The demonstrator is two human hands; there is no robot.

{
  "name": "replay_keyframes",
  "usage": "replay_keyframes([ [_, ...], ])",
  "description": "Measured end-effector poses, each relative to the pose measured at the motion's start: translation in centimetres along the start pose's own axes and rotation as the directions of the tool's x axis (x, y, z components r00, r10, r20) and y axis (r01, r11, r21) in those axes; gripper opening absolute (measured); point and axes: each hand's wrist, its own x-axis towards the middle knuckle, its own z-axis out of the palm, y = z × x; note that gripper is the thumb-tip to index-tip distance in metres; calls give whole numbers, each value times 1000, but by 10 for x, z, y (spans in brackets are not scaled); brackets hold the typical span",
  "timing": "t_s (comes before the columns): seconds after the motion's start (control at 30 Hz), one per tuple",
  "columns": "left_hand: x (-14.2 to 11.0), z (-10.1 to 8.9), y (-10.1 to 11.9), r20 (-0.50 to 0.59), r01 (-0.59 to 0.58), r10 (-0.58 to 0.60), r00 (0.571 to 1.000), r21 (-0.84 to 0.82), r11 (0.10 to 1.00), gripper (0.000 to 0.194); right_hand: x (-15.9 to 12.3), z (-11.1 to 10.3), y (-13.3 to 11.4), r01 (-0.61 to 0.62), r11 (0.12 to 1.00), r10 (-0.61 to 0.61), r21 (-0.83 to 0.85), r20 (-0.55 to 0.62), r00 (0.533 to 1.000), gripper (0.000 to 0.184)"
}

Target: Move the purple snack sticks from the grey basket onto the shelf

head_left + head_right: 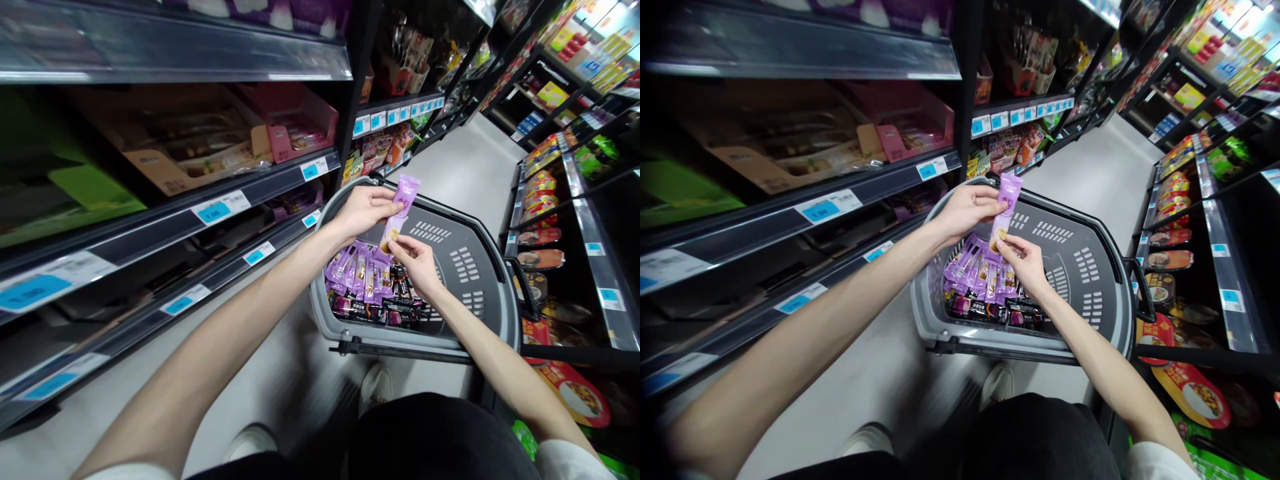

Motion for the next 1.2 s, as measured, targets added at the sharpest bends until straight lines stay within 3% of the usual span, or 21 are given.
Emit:
replay_keyframes([
  [0.23, 1, 2, 0, 119, 14, -16, 993, 13, 1000, 33, -1, 1, 0, 9, 1000, -9, -5, -25, 1000, 35],
  [0.43, -3, 1, 2, 100, 23, -28, 995, 51, 998, 37, -2, 0, -2, -1, 999, 1, -37, -12, 1000, 34],
  [0.6, -4, -1, -4, 215, 50, -79, 973, 136, 989, 32, -2, -2, -4, 32, 996, -33, -81, -3, 999, 34],
  [0.83, -3, -5, -8, 180, 48, -70, 981, 119, 992, 35, -2, 0, -4, 16, 999, -16, -30, -16, 1000, 34],
  [1.2, -4, -2, -7, 272, 92, -122, 955, 119, 989, 29, -2, 2, -2, -13, 998, 12, -60, -12, 1000, 34],
])
